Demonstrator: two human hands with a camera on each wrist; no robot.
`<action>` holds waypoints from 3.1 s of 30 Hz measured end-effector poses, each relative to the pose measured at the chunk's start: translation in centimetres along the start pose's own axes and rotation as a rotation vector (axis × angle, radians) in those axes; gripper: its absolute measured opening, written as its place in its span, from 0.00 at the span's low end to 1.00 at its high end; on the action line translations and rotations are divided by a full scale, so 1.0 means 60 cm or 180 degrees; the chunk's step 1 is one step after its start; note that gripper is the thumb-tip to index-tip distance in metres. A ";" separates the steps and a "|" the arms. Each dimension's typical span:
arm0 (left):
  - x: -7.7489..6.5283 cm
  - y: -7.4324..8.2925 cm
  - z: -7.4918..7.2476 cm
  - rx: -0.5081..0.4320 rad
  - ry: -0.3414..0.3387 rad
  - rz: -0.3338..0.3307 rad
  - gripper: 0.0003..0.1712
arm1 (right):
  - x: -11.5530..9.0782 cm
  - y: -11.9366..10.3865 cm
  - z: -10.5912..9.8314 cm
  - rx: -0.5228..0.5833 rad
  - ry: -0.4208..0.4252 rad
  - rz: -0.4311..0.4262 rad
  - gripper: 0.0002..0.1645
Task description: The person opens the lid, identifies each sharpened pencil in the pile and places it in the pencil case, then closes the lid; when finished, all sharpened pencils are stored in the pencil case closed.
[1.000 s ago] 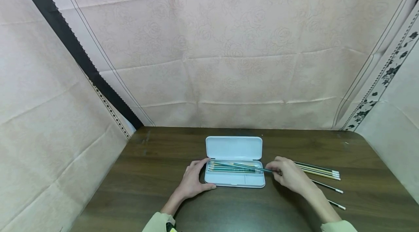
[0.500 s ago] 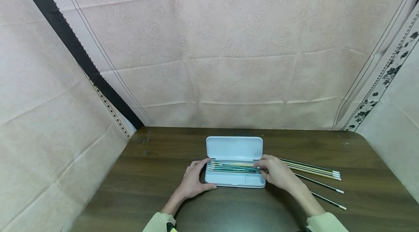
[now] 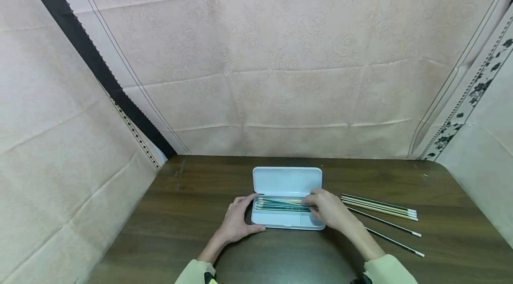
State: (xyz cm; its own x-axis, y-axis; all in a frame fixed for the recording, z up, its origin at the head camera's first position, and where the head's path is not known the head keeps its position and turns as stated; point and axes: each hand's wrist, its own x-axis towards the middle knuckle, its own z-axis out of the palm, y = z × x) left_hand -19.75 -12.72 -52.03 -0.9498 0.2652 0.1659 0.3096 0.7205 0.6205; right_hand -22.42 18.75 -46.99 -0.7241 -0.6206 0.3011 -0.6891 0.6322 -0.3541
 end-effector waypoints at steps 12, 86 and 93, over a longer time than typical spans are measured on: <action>0.000 0.001 -0.001 -0.0051 -0.0017 -0.0014 0.53 | 0.009 0.000 0.014 0.0017 -0.0019 -0.0055 0.16; -0.001 -0.007 0.005 0.0022 0.0025 0.0115 0.65 | -0.019 0.013 -0.037 0.1246 0.1231 0.1001 0.06; -0.004 -0.007 -0.003 -0.0228 0.0013 0.0106 0.65 | -0.025 0.011 -0.033 0.1196 0.1236 0.0860 0.05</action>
State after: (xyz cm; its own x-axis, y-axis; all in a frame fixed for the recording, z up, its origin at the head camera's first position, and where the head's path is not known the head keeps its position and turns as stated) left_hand -19.65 -13.19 -52.21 -0.9393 0.2855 0.1904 0.3370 0.6637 0.6678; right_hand -21.86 21.03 -45.95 -0.8786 -0.2014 0.4331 -0.4730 0.4928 -0.7304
